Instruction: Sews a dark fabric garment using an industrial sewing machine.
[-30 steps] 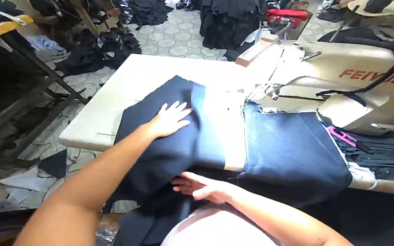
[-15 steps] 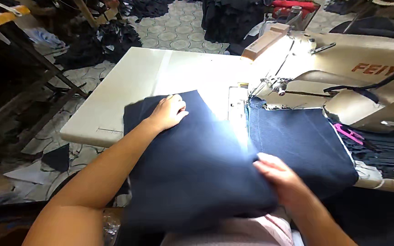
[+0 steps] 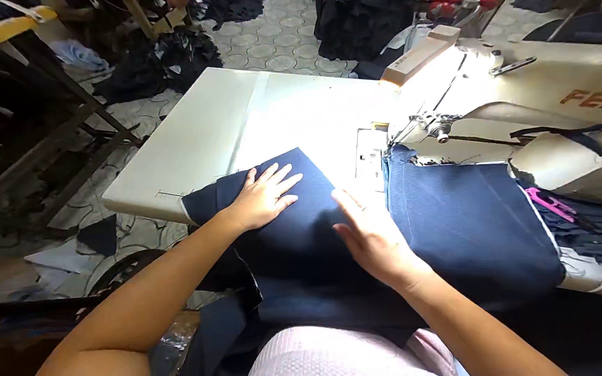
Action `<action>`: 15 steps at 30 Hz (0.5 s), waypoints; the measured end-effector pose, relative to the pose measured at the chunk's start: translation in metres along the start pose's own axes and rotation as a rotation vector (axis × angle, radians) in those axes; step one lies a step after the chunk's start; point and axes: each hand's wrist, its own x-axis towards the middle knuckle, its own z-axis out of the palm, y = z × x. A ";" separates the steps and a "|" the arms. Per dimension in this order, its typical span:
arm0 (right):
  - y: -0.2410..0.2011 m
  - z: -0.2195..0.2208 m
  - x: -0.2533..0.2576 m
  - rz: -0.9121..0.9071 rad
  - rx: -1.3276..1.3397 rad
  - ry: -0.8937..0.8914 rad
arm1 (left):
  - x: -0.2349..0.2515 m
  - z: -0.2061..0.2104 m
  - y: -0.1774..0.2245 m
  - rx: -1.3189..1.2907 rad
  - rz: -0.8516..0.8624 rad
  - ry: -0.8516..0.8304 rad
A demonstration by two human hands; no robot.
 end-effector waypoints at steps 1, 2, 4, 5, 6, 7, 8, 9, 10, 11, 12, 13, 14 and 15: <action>-0.001 0.013 -0.005 -0.037 -0.016 -0.045 | -0.003 0.000 -0.002 0.006 -0.005 -0.005; -0.001 0.023 -0.014 -0.049 -0.030 -0.088 | -0.006 0.000 -0.003 0.017 -0.010 -0.008; -0.003 0.034 -0.033 -0.075 -0.056 -0.029 | -0.018 0.000 0.001 0.026 -0.002 -0.005; -0.006 0.032 -0.040 -0.067 -0.044 0.006 | -0.023 0.000 0.005 0.027 0.007 -0.012; -0.008 0.027 -0.041 -0.055 -0.028 0.025 | -0.027 -0.002 0.011 0.026 0.021 -0.013; -0.009 0.021 -0.038 -0.041 -0.009 0.020 | -0.028 -0.004 0.016 0.020 0.034 -0.013; -0.009 0.015 -0.030 -0.025 0.017 -0.006 | -0.026 -0.008 0.019 0.012 0.054 -0.003; -0.006 0.012 -0.020 -0.010 0.038 -0.031 | -0.020 -0.013 0.019 -0.002 0.083 0.010; -0.001 0.011 -0.009 0.006 0.052 -0.059 | -0.010 -0.017 0.016 -0.032 0.122 0.032; 0.004 0.012 0.004 0.032 0.054 -0.091 | 0.003 -0.022 0.012 -0.068 0.160 0.060; 0.009 0.014 0.014 0.061 0.057 -0.116 | 0.018 -0.026 0.006 -0.091 0.180 0.087; 0.013 0.019 0.022 0.075 0.049 -0.109 | 0.032 -0.029 0.000 -0.113 0.165 0.091; 0.016 0.026 0.025 0.087 0.044 -0.086 | 0.045 -0.031 -0.006 -0.134 0.128 0.088; 0.018 0.034 0.026 0.082 0.029 -0.030 | 0.057 -0.033 -0.012 -0.152 0.091 0.074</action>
